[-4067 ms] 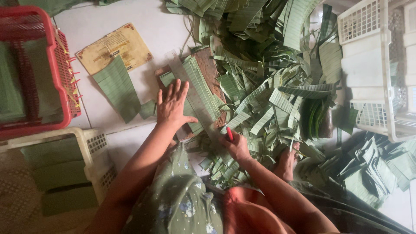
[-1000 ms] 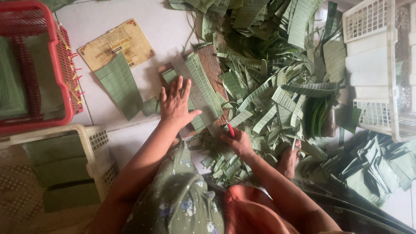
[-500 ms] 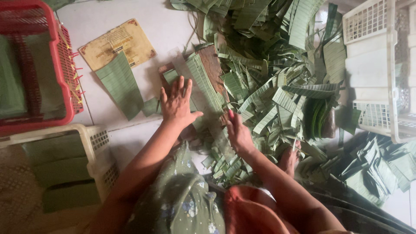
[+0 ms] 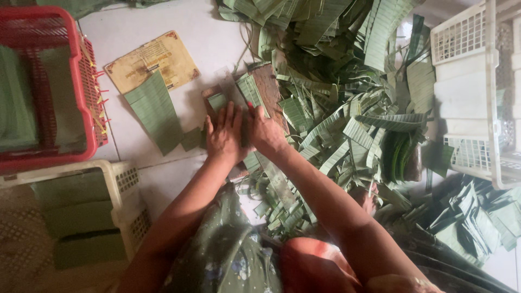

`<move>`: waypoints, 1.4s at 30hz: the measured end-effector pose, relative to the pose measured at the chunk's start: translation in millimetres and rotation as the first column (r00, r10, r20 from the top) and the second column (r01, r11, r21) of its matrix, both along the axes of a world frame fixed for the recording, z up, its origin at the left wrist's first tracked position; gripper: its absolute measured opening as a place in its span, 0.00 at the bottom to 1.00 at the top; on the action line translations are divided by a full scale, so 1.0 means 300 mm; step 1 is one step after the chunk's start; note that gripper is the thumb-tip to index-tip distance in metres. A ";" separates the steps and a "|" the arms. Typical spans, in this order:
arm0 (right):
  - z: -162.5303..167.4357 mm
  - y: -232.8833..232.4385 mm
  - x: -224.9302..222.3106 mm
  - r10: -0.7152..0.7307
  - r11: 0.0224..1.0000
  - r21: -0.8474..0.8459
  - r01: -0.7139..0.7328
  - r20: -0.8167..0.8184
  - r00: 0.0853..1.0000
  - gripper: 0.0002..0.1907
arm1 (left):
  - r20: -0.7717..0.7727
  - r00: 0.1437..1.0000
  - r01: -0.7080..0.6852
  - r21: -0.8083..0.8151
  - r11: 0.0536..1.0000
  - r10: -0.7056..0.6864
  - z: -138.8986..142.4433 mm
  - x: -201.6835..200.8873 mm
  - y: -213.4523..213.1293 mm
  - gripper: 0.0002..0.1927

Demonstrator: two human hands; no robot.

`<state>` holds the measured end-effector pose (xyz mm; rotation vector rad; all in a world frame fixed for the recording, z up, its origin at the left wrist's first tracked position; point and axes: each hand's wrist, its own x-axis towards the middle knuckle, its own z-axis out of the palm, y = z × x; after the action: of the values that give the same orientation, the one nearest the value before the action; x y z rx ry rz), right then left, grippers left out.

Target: The person sits on the floor trimming banana leaf pieces with a knife on a small wooden board, cutting off ragged edges. They stack the trimmed rectangular leaf pieces, set aside the trimmings, and place finished stacks into plastic baskets.

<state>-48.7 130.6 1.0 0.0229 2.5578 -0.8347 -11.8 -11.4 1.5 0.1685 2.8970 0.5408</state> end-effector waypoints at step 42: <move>0.034 0.040 0.033 -0.001 1.000 -0.026 0.000 -0.036 0.999 0.18 | 0.196 0.981 0.029 -0.108 0.994 -0.007 0.063 -0.024 0.005 0.63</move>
<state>-38.8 142.4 11.2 0.0011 2.5801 -0.8763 -18.9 -9.8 20.5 0.1182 2.7218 0.3692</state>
